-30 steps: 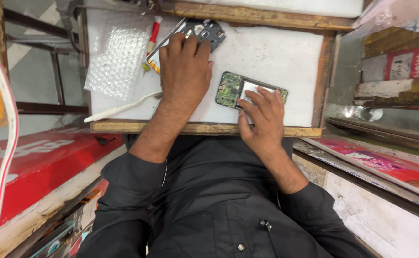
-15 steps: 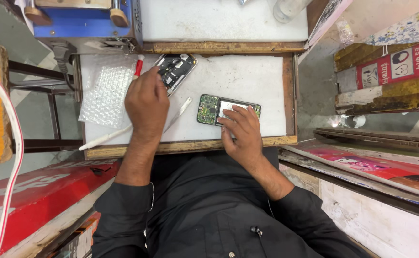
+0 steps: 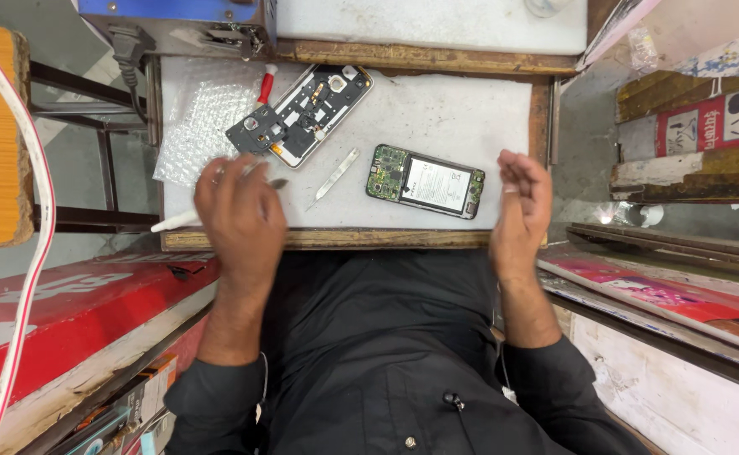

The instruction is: The person works on a disassembled mobile phone, using a screwdriver to remove and reinsert screws on the motherboard and battery area. They handle the phone's internal components and a camera module, adjusting parts and using tools to secure them.

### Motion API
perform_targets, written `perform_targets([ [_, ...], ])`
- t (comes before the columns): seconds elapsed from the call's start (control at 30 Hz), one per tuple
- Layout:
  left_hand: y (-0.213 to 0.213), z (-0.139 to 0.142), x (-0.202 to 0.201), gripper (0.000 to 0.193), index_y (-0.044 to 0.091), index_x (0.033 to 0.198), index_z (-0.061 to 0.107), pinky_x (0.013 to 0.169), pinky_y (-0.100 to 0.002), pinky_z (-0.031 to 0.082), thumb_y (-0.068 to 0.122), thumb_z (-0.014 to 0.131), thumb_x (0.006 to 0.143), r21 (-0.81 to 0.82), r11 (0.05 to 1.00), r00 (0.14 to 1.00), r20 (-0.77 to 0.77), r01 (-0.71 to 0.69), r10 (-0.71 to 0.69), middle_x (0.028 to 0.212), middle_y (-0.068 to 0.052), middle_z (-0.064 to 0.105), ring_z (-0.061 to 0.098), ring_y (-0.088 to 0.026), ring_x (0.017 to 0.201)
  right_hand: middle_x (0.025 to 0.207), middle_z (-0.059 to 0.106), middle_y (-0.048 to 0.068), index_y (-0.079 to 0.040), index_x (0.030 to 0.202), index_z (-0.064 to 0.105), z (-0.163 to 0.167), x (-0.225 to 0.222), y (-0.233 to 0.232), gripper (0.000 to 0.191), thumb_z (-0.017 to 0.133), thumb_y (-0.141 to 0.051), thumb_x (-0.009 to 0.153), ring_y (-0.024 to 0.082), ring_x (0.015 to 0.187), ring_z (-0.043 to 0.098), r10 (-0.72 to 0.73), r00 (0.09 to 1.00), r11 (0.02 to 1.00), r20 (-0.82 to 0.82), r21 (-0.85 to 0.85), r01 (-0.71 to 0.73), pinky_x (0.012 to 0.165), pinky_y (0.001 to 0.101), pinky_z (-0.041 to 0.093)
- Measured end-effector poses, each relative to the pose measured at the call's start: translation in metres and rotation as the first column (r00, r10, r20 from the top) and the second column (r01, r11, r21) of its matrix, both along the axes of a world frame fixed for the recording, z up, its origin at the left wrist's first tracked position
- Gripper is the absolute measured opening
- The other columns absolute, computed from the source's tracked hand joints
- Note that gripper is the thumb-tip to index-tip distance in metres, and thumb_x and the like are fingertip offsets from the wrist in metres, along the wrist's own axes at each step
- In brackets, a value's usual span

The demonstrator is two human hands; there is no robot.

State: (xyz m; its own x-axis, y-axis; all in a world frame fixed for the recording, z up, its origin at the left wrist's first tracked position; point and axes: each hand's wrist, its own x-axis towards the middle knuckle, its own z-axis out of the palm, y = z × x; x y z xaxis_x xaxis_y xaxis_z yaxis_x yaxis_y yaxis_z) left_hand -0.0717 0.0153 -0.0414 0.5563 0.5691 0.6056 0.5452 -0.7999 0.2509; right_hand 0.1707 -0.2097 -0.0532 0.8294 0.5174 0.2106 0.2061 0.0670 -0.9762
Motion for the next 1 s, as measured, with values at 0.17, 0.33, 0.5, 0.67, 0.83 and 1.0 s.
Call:
perform_targets([
  [0.17,-0.064,0.0,0.018,0.021,0.003,0.11,0.072,0.091,-0.046,0.051,0.004,0.071,0.09,-0.331,0.889,0.948,0.074,0.316,-0.31,0.104,-0.012,0.069,0.065,-0.033,0.1,0.139,0.062,0.022,0.003,0.14,0.053,0.012,0.006,-0.011,0.043,0.047,0.006,0.098,0.032,0.136,0.058,0.134,0.95,0.92,0.283,-0.392,-0.012,0.12,0.0424,0.043],
  [0.33,-0.096,0.002,0.049,0.037,0.005,0.123,0.069,0.096,-0.051,0.046,0.018,0.073,0.089,-0.373,0.843,0.9,-0.046,0.387,-0.433,0.12,-0.016,0.068,0.058,-0.035,0.115,0.127,0.067,0.022,0.001,0.129,0.065,0.007,-0.003,-0.003,0.038,0.055,0.007,0.093,0.039,0.129,0.059,0.236,0.813,0.863,0.532,-0.499,0.076,0.113,0.0461,0.046],
  [0.5,-0.107,0.006,0.06,0.05,0.005,0.137,0.061,0.101,-0.054,0.044,0.024,0.071,0.092,-0.396,0.835,0.877,-0.129,0.382,-0.462,0.121,-0.026,0.063,0.054,-0.041,0.122,0.122,0.069,0.02,0.0,0.124,0.067,0.003,-0.004,-0.003,0.03,0.062,0.004,0.095,0.038,0.119,0.062,0.262,0.783,0.848,0.564,-0.522,0.092,0.107,0.0459,0.047],
  [0.67,-0.097,0.005,0.071,0.055,0.002,0.149,0.051,0.111,-0.058,0.042,0.024,0.067,0.101,-0.582,0.735,0.872,-0.088,0.347,-0.481,0.127,-0.026,0.06,0.051,-0.044,0.13,0.112,0.07,0.015,-0.003,0.117,0.069,0.002,-0.003,-0.004,0.022,0.068,-0.001,0.096,0.036,0.109,0.063,0.241,0.795,0.858,0.557,-0.506,0.094,0.111,0.0481,0.046],
  [0.83,-0.09,-0.002,0.084,0.06,0.004,0.144,0.051,0.108,-0.058,0.04,0.027,0.07,0.092,-0.456,0.808,0.88,-0.102,0.373,-0.464,0.137,-0.037,0.052,0.047,-0.05,0.131,0.1,0.072,0.009,-0.008,0.111,0.073,-0.002,-0.001,-0.008,0.019,0.071,-0.008,0.093,0.03,0.104,0.065,0.297,0.801,0.849,0.519,-0.527,0.027,0.119,0.0532,0.042],
  [1.0,-0.064,-0.017,0.1,0.061,0.002,0.147,0.05,0.112,-0.056,0.04,0.025,0.07,0.094,-0.464,0.767,0.861,-0.018,0.444,-0.509,0.141,-0.034,0.052,0.047,-0.049,0.134,0.105,0.074,0.008,-0.012,0.112,0.076,-0.002,0.001,-0.017,0.027,0.073,-0.014,0.086,0.027,0.112,0.067,0.473,0.753,0.812,0.457,-0.559,-0.17,0.121,0.0542,0.037],
])
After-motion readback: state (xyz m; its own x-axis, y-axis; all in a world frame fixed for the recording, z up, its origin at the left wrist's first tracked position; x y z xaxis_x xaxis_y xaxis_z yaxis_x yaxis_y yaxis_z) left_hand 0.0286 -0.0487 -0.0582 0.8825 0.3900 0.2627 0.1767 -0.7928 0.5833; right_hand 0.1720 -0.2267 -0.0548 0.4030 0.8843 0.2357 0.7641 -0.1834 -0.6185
